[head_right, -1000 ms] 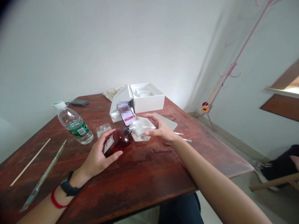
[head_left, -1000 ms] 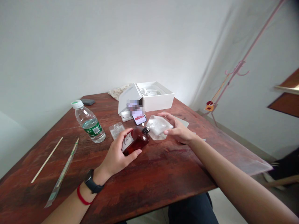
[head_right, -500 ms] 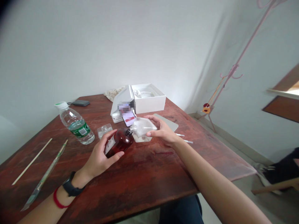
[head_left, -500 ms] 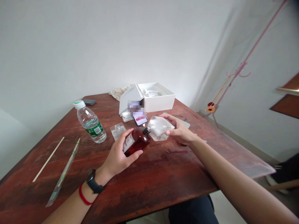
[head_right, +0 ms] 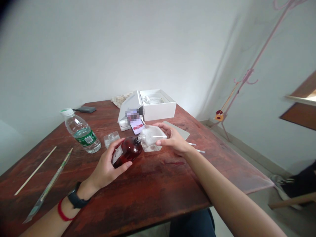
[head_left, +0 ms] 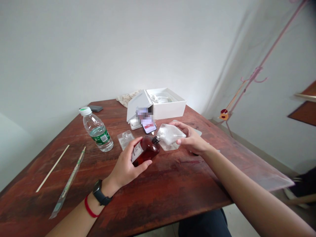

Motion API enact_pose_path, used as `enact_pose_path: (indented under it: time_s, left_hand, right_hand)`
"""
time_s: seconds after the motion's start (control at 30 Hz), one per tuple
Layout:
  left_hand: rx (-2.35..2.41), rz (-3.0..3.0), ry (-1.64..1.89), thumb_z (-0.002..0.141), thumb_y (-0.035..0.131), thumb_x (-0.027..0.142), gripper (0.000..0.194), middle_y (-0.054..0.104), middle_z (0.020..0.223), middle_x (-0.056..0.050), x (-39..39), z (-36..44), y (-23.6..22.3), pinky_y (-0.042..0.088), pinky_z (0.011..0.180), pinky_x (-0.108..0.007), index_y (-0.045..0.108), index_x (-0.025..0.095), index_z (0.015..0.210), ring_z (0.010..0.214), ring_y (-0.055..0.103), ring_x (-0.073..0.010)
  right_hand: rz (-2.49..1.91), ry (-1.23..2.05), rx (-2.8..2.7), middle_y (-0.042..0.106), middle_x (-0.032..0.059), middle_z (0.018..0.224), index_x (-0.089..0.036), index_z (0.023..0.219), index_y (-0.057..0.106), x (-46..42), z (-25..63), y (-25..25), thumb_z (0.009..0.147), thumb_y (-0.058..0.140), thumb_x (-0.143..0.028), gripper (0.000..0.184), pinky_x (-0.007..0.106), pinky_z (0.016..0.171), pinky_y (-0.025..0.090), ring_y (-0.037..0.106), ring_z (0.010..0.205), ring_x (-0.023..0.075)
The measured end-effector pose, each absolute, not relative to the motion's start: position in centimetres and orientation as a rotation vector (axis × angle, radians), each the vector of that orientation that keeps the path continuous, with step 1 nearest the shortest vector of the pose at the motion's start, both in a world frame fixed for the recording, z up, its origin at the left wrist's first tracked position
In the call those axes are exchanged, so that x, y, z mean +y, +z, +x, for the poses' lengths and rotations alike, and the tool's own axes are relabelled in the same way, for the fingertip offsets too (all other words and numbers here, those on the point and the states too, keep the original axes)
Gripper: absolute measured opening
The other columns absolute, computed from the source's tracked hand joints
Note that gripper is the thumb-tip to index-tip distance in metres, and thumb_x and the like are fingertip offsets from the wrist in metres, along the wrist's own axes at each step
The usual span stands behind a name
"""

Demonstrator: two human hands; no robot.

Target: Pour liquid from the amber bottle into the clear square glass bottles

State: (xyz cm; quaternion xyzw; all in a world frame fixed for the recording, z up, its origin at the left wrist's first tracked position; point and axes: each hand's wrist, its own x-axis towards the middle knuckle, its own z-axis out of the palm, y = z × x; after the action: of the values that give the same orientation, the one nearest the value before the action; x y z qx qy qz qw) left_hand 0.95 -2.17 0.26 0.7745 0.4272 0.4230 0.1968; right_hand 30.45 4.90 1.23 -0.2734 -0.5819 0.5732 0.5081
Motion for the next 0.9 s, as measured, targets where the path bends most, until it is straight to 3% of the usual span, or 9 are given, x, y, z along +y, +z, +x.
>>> enact_pose_path:
  time_s: [0.9]
  left_hand:
    - [1.202, 2.136, 1.135, 0.089, 0.079, 0.043, 0.071, 0.065, 0.145, -0.014, -2.26, 0.98, -0.18, 0.053, 0.115, -0.047, 0.048, 0.022, 0.150, 0.128, 0.067, -0.0324]
  right_hand:
    - [-0.691, 1.387, -1.362, 0.075, 0.0036, 0.123, -0.031, 0.123, 0.072, 4.30, 30.25, 1.57, 0.057, 0.103, -0.031, 0.073, 0.033, 0.080, 0.058, 0.071, 0.098, 0.0241]
